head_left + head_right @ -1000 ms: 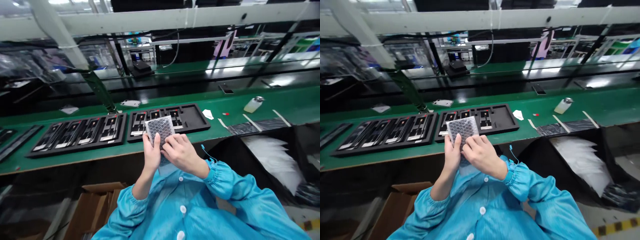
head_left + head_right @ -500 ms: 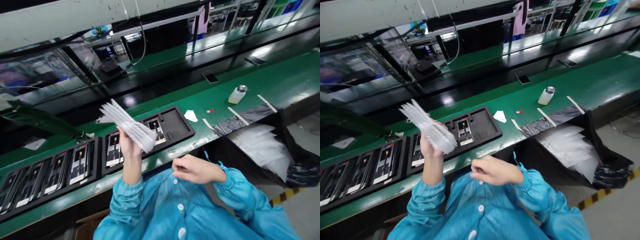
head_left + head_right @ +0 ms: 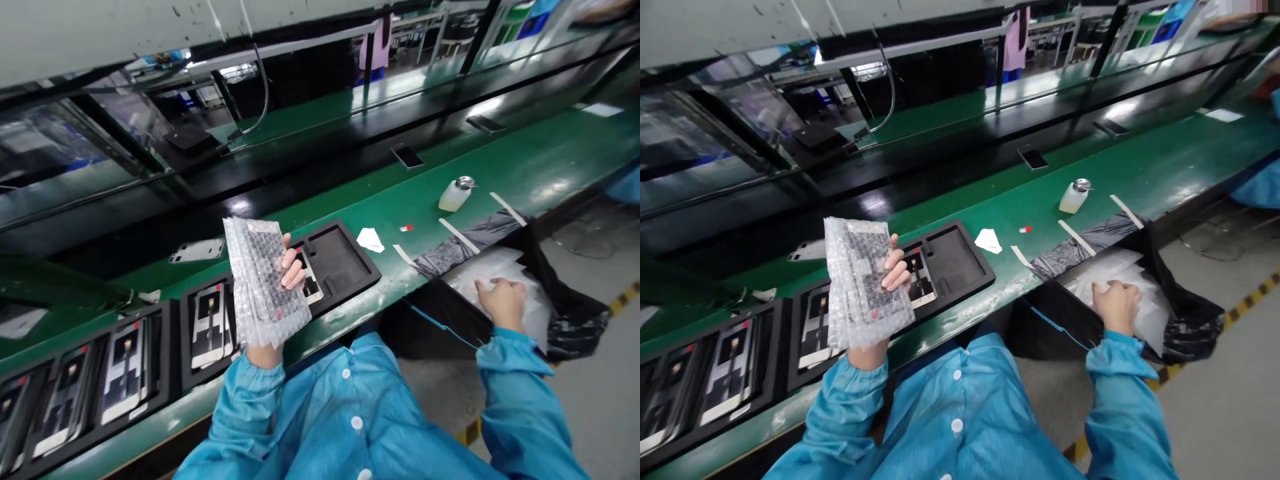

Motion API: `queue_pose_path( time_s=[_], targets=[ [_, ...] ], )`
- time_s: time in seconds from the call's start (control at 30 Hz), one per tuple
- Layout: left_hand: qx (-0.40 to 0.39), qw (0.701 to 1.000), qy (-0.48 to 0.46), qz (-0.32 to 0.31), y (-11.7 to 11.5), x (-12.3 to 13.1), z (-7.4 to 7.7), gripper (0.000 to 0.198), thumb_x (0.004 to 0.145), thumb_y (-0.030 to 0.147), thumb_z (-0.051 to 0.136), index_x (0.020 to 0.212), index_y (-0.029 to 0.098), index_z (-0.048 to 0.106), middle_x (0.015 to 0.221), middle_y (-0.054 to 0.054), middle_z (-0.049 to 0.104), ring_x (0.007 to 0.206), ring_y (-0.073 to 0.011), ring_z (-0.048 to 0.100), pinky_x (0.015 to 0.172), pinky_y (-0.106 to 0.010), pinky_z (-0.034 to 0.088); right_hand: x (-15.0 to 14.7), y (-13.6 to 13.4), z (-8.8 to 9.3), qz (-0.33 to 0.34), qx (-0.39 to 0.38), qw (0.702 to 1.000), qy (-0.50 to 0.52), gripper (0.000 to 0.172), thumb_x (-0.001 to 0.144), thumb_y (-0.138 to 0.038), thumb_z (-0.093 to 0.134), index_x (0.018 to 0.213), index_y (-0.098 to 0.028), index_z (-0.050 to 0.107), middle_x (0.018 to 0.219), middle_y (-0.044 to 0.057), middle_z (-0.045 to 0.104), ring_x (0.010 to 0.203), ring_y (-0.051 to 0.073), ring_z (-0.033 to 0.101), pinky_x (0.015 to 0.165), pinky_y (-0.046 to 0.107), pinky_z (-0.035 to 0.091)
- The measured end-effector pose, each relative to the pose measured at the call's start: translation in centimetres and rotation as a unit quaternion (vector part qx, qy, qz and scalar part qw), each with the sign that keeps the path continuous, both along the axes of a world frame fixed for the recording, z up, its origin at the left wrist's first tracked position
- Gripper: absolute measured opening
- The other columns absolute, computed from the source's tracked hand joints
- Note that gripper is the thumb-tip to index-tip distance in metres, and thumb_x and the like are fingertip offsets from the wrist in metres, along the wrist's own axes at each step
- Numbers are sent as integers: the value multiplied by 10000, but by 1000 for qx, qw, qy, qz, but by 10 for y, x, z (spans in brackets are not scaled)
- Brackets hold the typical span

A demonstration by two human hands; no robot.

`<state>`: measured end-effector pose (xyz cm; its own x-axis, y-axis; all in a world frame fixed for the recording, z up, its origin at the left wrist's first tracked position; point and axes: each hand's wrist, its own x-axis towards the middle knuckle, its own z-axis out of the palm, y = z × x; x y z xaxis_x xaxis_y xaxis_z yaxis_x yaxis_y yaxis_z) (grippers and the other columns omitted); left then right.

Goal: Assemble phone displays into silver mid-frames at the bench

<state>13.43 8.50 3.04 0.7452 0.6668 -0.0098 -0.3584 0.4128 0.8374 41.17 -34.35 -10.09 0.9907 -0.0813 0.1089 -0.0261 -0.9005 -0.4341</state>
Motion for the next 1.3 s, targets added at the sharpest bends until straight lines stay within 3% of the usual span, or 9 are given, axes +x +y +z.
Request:
queue_pose_path(
  time_s=[0.2,0.3,0.4,0.5,0.57,0.67,0.8,1.03,1.3],
  targets=[
    [46,997,61,-12,8,36,1,573,937,712,685,1223,229,797,700,22,497,505,-129,323,485,-301,338,-22,63,45,62,155,976,-139,582,995,-384,666,1512,-116,653,1584,307,548,1541,473,547,1286,711,464],
    [129,982,90,100,-4,59,12,635,932,811,698,1174,225,728,826,-27,614,726,-221,597,702,-375,538,-69,139,81,295,341,880,-152,647,1100,-585,646,1624,-213,564,1595,238,601,1475,384,636,1184,630,605],
    [210,937,100,260,-18,79,24,713,692,684,1004,1087,262,588,1011,-24,653,1019,-280,652,983,-423,549,-118,227,108,478,375,793,-45,988,1041,-694,786,1798,-209,375,1828,280,425,1679,409,495,1302,631,550],
    [273,900,128,314,-24,89,20,762,611,574,1061,1020,299,480,965,16,580,947,-275,602,922,-416,512,-136,294,118,511,405,758,3,1266,849,-700,994,1822,-206,352,1901,260,334,1788,426,325,1447,657,368],
    [342,884,150,283,-26,88,9,666,730,621,986,1001,306,465,909,33,537,821,-247,562,794,-385,474,-133,319,117,489,481,725,59,1338,706,-697,1081,1771,-216,429,1839,239,460,1727,425,447,1424,637,421],
    [416,880,122,192,-30,80,-14,561,806,677,894,954,287,519,884,29,541,742,-211,532,734,-365,460,-123,330,106,424,596,665,149,1209,561,-742,1104,1538,-203,639,1485,173,776,1383,389,764,1253,581,621],
    [434,891,69,111,-22,68,-30,530,848,738,824,965,255,641,961,-31,639,861,-238,656,841,-391,581,-108,320,96,350,642,662,160,852,615,-854,1009,1124,-212,775,1163,120,864,1183,382,831,1176,592,661],
    [371,913,44,164,19,75,-20,867,852,995,714,1245,222,726,1279,-164,737,1270,-370,710,1109,-497,599,-79,304,127,453,551,693,102,1107,534,-854,1053,1377,-220,718,1463,168,795,1433,381,737,1305,550,562],
    [339,920,41,194,-25,83,-33,1029,684,1214,522,964,238,686,890,-96,711,834,-295,721,808,-434,619,-113,299,109,451,540,706,88,1208,620,-1142,763,1397,-219,731,1406,219,813,1370,421,761,1223,570,605]
  ],
)
